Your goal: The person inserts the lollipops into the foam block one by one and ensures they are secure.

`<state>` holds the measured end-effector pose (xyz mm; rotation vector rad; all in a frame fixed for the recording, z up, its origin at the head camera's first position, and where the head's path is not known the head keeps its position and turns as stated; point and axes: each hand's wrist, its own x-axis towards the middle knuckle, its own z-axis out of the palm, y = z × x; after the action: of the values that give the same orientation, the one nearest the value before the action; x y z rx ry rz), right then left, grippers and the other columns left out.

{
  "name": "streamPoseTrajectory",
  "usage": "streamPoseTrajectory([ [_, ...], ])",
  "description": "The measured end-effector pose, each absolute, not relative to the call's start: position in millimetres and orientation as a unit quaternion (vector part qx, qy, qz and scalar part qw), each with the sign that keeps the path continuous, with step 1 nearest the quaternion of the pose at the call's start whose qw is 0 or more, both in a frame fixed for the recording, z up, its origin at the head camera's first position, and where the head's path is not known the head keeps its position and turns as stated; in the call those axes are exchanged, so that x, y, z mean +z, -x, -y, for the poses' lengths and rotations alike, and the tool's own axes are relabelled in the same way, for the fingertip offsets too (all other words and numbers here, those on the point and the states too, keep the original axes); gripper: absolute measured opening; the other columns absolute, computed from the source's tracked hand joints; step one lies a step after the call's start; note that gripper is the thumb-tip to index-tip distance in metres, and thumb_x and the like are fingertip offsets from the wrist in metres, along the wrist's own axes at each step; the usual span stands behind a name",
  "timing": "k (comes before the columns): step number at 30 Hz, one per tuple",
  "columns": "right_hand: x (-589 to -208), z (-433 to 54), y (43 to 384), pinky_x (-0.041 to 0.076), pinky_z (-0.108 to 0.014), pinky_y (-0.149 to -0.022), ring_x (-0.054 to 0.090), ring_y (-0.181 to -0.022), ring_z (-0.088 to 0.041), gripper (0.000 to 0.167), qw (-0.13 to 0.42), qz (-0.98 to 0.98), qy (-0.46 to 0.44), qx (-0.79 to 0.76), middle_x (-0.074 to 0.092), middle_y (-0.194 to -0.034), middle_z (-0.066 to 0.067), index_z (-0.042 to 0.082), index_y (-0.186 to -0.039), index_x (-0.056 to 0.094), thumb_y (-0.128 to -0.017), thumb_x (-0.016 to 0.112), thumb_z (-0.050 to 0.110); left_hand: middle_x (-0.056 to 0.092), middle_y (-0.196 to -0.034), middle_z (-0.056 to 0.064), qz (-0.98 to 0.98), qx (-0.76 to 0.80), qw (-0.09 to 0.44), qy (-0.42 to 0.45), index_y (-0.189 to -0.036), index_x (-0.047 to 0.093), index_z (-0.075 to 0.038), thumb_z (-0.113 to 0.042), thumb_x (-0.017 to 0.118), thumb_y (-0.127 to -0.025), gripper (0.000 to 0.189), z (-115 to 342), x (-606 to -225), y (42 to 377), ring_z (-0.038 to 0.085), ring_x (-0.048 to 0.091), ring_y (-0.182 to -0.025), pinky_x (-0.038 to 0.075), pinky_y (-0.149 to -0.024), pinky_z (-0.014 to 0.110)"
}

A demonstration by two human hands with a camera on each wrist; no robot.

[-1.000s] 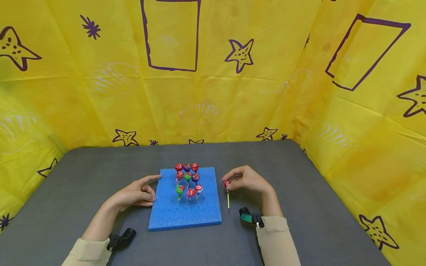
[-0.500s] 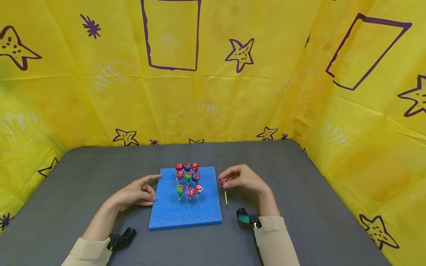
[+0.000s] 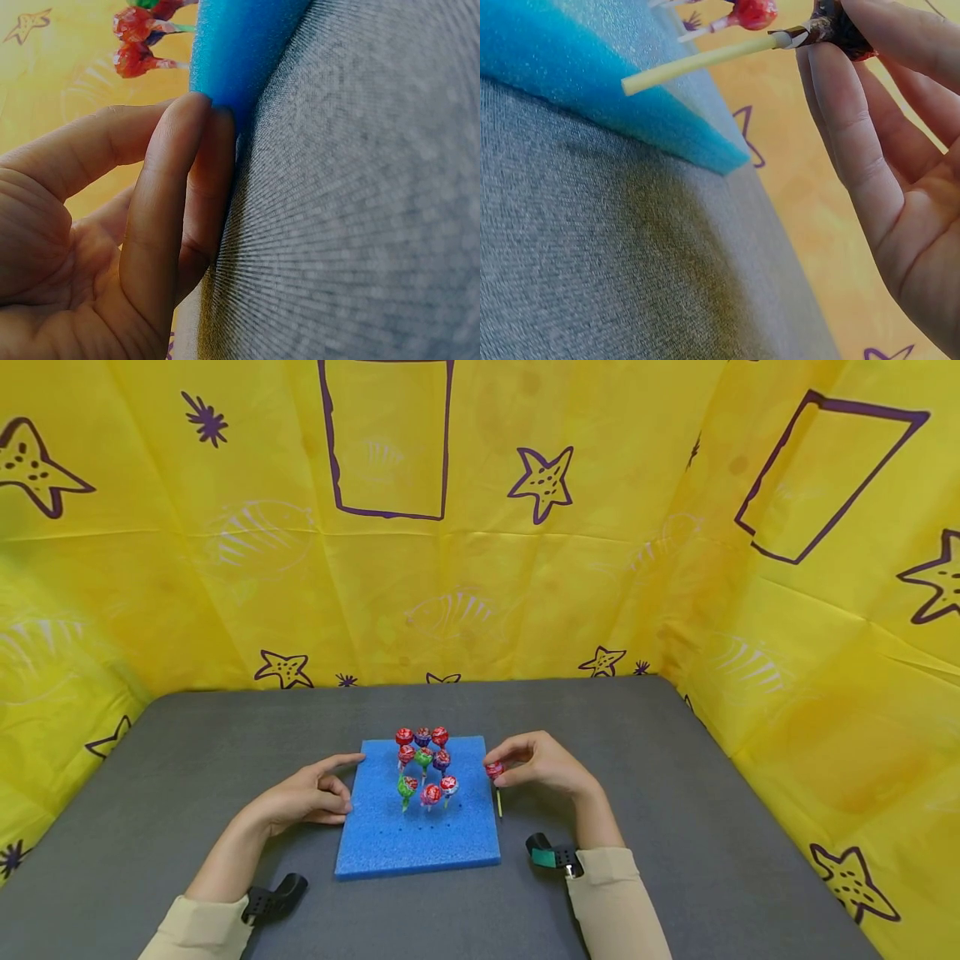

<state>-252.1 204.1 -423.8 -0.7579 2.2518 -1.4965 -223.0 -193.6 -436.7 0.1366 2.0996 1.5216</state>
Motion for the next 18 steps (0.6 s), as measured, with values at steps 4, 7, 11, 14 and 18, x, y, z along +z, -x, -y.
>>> streamPoseTrajectory([
  [4,-423.1,-201.6,251.8,0.061,-0.032,-0.084,0.07,-0.095,-0.019,0.028,0.162,-0.788,0.27,-0.529,0.074,-0.108,-0.01,0.005,-0.11,0.073,-0.082,0.077,0.012,0.064,-0.089,0.007,-0.779,0.564,0.27,-0.047,-0.154,0.028,-0.009,-0.001,0.066,-0.089,0.076,193.2,-436.7,222.9,0.014,0.066,-0.078,0.063,-0.073,0.029],
  [7,-422.5,-200.4,251.7,0.062,-0.032,-0.082,0.07,-0.093,-0.019,0.027,0.158,-0.784,0.277,-0.532,0.074,-0.105,-0.007,0.004,-0.109,0.073,-0.082,0.077,0.01,0.063,-0.088,0.007,-0.779,0.564,0.27,-0.046,-0.154,0.028,-0.009,-0.001,0.065,-0.089,0.076,192.9,-436.5,222.8,0.014,0.066,-0.078,0.063,-0.072,0.029],
  [11,-422.1,-199.5,252.1,0.062,-0.031,-0.081,0.069,-0.092,-0.019,0.026,0.15,-0.775,0.293,-0.539,0.074,-0.105,-0.009,0.001,-0.108,0.072,-0.083,0.076,0.008,0.063,-0.088,0.007,-0.777,0.565,0.271,-0.05,-0.155,0.027,-0.009,-0.001,0.065,-0.089,0.076,193.1,-436.1,222.8,0.014,0.066,-0.078,0.063,-0.072,0.029],
  [14,-421.4,-198.7,252.2,0.062,-0.029,-0.08,0.069,-0.09,-0.017,0.026,0.143,-0.769,0.3,-0.546,0.073,-0.104,-0.011,-0.001,-0.107,0.071,-0.083,0.075,0.005,0.063,-0.088,0.007,-0.777,0.566,0.271,-0.051,-0.155,0.027,-0.009,-0.001,0.065,-0.089,0.076,193.1,-435.9,222.9,0.014,0.066,-0.078,0.063,-0.072,0.029],
  [18,-419.5,-196.0,251.4,0.061,-0.028,-0.08,0.068,-0.089,-0.014,0.026,0.138,-0.768,0.299,-0.549,0.073,-0.105,-0.014,-0.003,-0.107,0.071,-0.083,0.075,0.004,0.064,-0.089,0.007,-0.778,0.565,0.27,-0.052,-0.155,0.027,-0.009,-0.001,0.066,-0.089,0.076,192.9,-435.8,222.9,0.014,0.066,-0.079,0.063,-0.073,0.029],
])
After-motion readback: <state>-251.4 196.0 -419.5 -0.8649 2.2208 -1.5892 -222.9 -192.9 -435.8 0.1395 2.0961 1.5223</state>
